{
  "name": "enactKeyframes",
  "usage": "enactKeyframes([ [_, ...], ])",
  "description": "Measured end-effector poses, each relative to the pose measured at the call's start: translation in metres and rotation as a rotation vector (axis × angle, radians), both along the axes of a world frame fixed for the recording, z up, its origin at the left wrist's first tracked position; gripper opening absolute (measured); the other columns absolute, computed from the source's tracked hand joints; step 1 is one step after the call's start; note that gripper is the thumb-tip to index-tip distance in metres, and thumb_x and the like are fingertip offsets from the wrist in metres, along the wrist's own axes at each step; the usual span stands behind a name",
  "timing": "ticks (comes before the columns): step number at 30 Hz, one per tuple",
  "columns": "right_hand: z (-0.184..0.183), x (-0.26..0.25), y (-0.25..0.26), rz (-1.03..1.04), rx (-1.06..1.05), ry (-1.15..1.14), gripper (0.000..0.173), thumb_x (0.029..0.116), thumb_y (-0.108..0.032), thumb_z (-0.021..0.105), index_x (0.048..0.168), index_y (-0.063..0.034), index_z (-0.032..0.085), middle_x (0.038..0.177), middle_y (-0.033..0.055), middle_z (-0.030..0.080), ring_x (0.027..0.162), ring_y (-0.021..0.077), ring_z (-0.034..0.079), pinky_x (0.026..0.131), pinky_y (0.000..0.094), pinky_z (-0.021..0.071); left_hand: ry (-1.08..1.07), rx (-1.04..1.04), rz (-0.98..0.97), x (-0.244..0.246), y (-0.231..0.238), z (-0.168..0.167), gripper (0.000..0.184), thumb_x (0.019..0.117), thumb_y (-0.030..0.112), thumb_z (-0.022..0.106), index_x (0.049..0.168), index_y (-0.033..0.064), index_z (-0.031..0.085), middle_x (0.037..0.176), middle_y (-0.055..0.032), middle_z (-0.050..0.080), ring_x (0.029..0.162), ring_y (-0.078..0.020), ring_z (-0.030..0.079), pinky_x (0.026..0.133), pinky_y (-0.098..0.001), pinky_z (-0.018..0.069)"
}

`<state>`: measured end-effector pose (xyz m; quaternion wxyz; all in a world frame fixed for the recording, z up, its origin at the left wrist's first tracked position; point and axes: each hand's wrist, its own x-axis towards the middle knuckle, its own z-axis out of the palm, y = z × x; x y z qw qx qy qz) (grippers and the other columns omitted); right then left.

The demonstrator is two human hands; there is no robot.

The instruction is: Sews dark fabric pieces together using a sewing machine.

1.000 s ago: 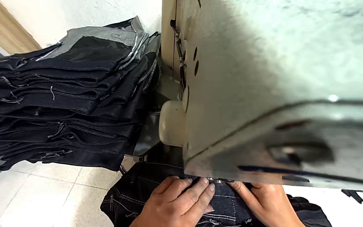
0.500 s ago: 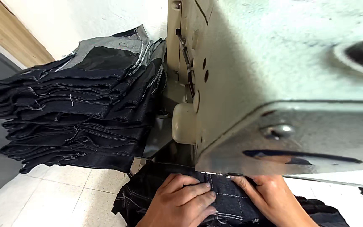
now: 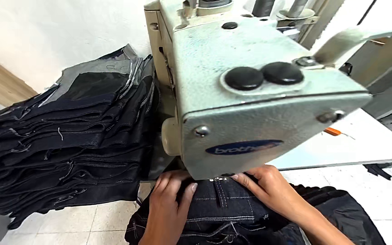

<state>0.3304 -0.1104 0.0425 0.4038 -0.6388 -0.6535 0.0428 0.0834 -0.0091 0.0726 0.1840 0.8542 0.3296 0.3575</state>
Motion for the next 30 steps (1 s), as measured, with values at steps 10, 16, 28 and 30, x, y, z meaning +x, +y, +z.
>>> enactKeyframes([
  [10, 0.0, 0.005, 0.01, 0.033, 0.029, 0.129, 0.04, 0.1009, -0.047, 0.055, 0.08, -0.014, 0.068, 0.071, -0.0065, 0.063, 0.072, -0.0054, 0.06, 0.067, 0.0142, 0.0481, -0.121, -0.391, -0.079, 0.022, 0.011, -0.014, 0.024, 0.0938, 0.012, 0.058, 0.106, -0.0043, 0.072, 0.1, -0.0125, 0.073, 0.104, -0.0141, 0.068, 0.097, -0.0337, 0.0515],
  [16, 0.023, 0.003, 0.031, -0.096, 0.028, 0.078, 0.027, 0.0898, -0.025, 0.065, 0.069, -0.0077, 0.061, 0.062, -0.0022, 0.054, 0.058, -0.0001, 0.051, 0.053, 0.0172, 0.0385, -0.156, -0.238, -0.104, 0.035, 0.028, -0.02, 0.019, 0.0854, 0.0, 0.063, 0.098, -0.0119, 0.07, 0.096, -0.0194, 0.073, 0.097, -0.0145, 0.07, 0.092, -0.0266, 0.0519],
  [28, 0.025, 0.001, 0.028, -0.125, -0.064, 0.261, 0.016, 0.0901, -0.016, 0.067, 0.081, -0.0035, 0.069, 0.069, -0.0012, 0.061, 0.065, -0.0044, 0.055, 0.062, 0.0155, 0.0442, -0.08, -0.076, -0.166, 0.037, 0.041, -0.02, 0.01, 0.0813, 0.003, 0.068, 0.087, -0.0019, 0.075, 0.089, -0.0174, 0.074, 0.089, -0.0302, 0.073, 0.084, -0.0477, 0.057],
  [30, 0.02, 0.001, 0.026, -0.141, -0.051, 0.249, 0.021, 0.0909, -0.021, 0.066, 0.08, -0.004, 0.069, 0.07, -0.0026, 0.061, 0.067, -0.0068, 0.054, 0.063, 0.013, 0.0435, -0.07, -0.069, -0.177, 0.036, 0.041, -0.019, 0.009, 0.081, 0.002, 0.068, 0.085, -0.0009, 0.075, 0.087, -0.0165, 0.075, 0.088, -0.0299, 0.073, 0.083, -0.0472, 0.0573],
])
